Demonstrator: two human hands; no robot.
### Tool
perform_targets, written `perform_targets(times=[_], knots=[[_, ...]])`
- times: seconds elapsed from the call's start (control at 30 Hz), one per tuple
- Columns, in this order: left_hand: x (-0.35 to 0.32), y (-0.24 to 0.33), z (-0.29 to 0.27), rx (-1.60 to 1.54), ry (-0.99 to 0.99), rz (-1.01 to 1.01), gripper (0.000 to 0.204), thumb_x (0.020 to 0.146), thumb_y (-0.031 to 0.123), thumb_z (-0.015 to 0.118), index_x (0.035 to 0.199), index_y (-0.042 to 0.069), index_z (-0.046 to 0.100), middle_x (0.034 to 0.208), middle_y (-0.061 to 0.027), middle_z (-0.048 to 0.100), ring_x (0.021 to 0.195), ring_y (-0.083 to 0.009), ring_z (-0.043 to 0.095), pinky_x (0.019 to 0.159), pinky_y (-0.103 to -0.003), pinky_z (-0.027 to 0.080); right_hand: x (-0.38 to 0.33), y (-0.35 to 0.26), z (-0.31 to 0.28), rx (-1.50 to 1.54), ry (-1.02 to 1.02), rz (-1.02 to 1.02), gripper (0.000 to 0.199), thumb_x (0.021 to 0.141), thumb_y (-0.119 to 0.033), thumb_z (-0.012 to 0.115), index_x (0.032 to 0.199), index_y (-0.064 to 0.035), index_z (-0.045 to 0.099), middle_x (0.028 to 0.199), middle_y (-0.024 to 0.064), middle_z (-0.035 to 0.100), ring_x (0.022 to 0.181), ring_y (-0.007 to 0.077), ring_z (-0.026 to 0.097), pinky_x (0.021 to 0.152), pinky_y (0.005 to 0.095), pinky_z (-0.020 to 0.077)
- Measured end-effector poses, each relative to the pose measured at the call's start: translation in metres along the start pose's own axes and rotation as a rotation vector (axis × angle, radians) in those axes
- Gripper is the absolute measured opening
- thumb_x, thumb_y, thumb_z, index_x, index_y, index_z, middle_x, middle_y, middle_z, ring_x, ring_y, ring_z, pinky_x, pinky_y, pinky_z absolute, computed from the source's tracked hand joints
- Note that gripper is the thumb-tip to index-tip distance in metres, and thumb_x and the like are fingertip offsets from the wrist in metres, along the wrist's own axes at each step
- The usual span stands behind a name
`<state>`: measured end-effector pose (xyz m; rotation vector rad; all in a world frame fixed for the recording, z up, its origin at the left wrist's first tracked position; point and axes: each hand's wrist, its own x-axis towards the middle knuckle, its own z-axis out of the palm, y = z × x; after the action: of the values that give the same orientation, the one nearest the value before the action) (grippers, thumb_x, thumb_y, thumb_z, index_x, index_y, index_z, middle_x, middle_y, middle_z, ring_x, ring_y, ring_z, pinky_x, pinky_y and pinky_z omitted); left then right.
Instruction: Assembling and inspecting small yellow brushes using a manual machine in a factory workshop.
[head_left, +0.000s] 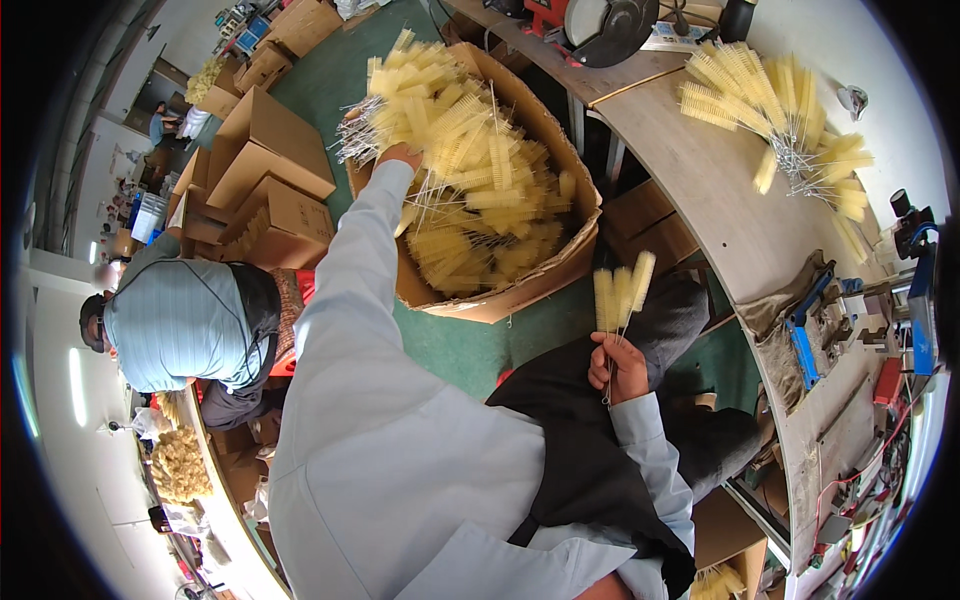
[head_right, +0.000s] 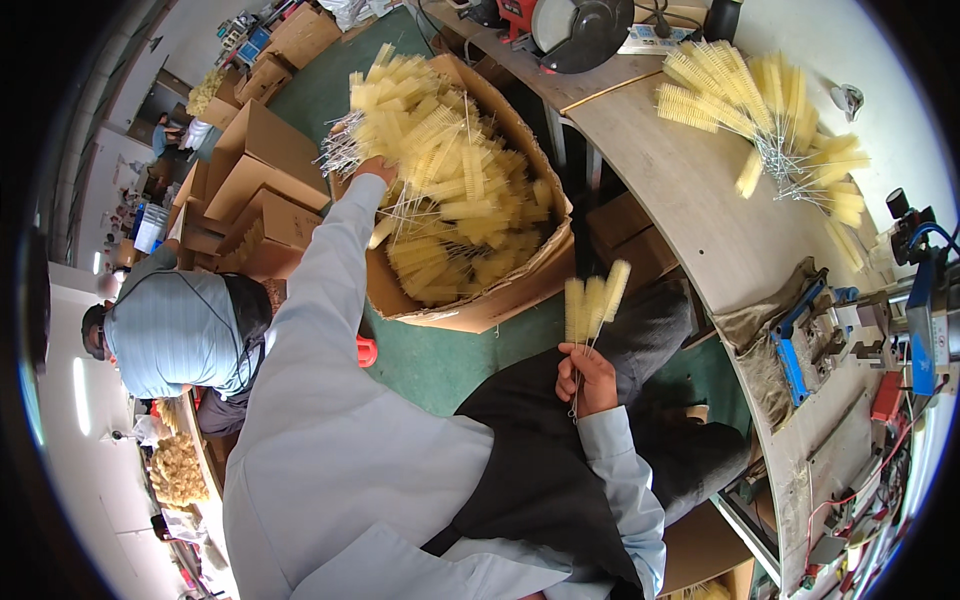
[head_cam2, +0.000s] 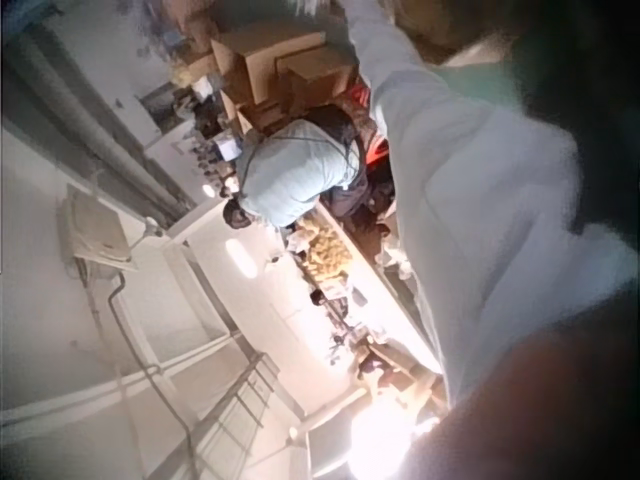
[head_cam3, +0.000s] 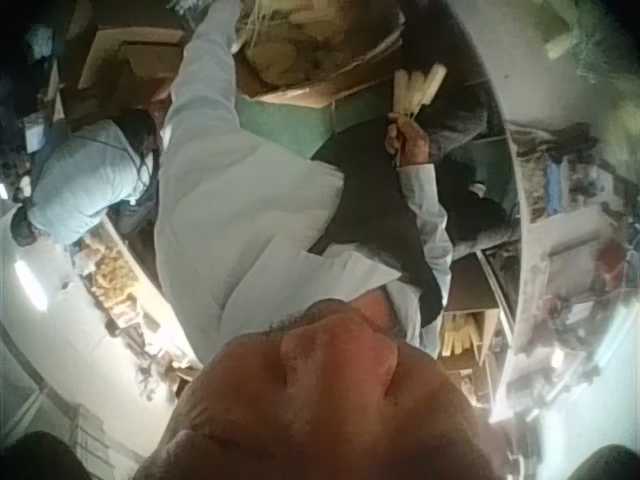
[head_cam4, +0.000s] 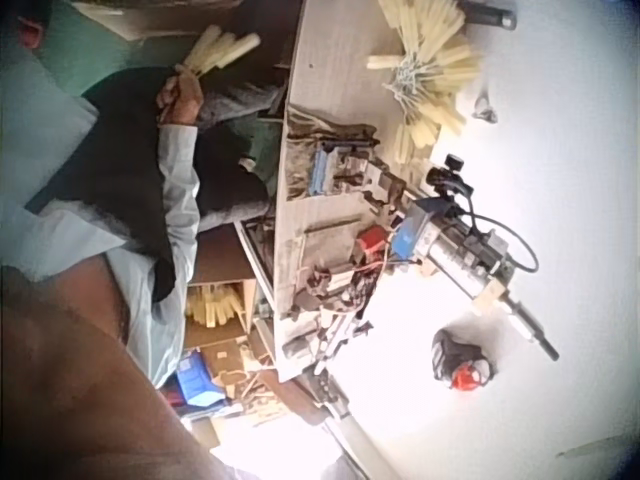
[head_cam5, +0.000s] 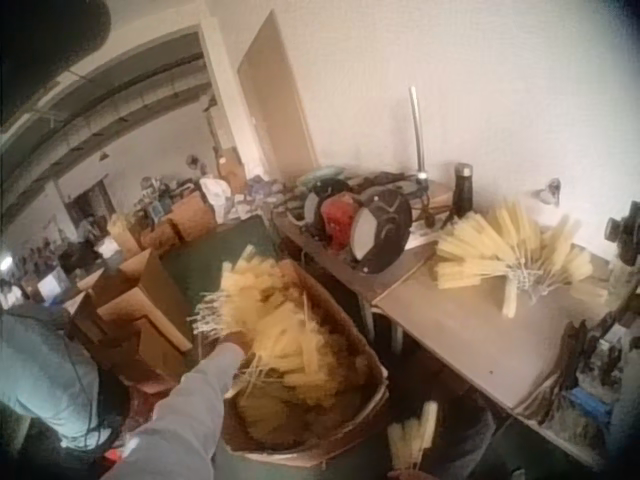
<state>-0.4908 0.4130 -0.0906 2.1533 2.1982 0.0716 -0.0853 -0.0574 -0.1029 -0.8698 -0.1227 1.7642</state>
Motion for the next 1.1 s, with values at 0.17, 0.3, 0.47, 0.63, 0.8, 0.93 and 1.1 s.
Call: perform_targets(times=[0.17,0.3,0.47,0.63,0.8,0.93,1.1], knots=[[0.016,0.007,0.020,-0.419,-0.087,-0.017,0.046,0.081,0.024,0.070,0.122,0.003,0.066,0.105,-0.0187,0.072,0.081,-0.0263,0.073,0.075,-0.036,0.057,0.001,-0.001,0.000,0.033,0.018,0.020,0.022,0.104,-0.013,0.047,0.116,0.0028,0.057,0.072,0.0071,0.058,0.049,0.0143,0.045,0.046,0.0311,0.0393],[0.016,0.012,0.025,-0.955,-0.266,0.010,0.039,0.079,0.016,0.074,0.116,0.004,0.069,0.092,-0.0143,0.073,0.064,-0.0190,0.069,0.058,-0.032,0.055,0.002,-0.002,0.003,0.019,0.011,0.027,0.023,0.104,-0.014,0.047,0.117,0.0030,0.056,0.073,0.0062,0.058,0.050,0.0135,0.044,0.046,0.0306,0.0393],[0.013,0.025,0.009,-0.659,-0.015,0.006,0.036,0.085,0.023,0.073,0.114,0.001,0.067,0.083,-0.0088,0.072,0.063,-0.0154,0.067,0.059,-0.030,0.053,0.003,-0.003,0.003,0.015,0.020,0.025,0.024,0.104,-0.014,0.046,0.117,0.0031,0.056,0.073,0.0058,0.057,0.050,0.0132,0.044,0.047,0.0303,0.0392],[-0.008,0.023,-0.036,-0.405,0.409,0.088,0.041,0.087,0.032,0.075,0.114,0.002,0.065,0.078,-0.0123,0.072,0.064,-0.0215,0.069,0.065,-0.034,0.055,0.001,-0.004,0.003,0.034,0.024,0.008,0.023,0.104,-0.012,0.047,0.117,0.0034,0.056,0.074,0.0060,0.057,0.050,0.0131,0.044,0.047,0.0301,0.0396],[-0.064,0.045,-0.071,-0.839,0.433,0.304,0.029,0.093,0.022,0.069,0.111,0.000,0.064,0.079,-0.0090,0.072,0.066,-0.0191,0.069,0.066,-0.033,0.055,0.003,-0.017,0.022,-0.086,0.017,-0.068,0.019,0.101,-0.008,0.050,0.115,0.0032,0.057,0.077,0.0070,0.060,0.051,0.0109,0.043,0.044,0.0262,0.0363],[-0.108,0.084,-0.108,-1.049,0.311,0.336,0.024,0.099,0.023,0.063,0.100,-0.001,0.064,0.070,-0.0056,0.067,0.056,-0.0145,0.063,0.057,-0.030,0.053,0.011,-0.049,0.052,-0.194,-0.013,-0.151,0.017,0.100,-0.007,0.051,0.112,0.0019,0.059,0.082,0.0069,0.062,0.050,0.0070,0.040,0.042,0.0222,0.0307],[-0.223,0.175,-0.095,-1.361,-0.245,0.155,0.034,0.098,0.033,0.065,0.109,0.001,0.061,0.077,-0.0083,0.063,0.050,-0.0146,0.059,0.041,-0.029,0.049,0.034,-0.057,0.106,-0.368,-0.012,-0.347,0.026,0.097,-0.017,0.065,0.114,0.0019,0.059,0.087,0.0044,0.064,0.058,0.0063,0.047,0.049,0.0215,0.0369]])
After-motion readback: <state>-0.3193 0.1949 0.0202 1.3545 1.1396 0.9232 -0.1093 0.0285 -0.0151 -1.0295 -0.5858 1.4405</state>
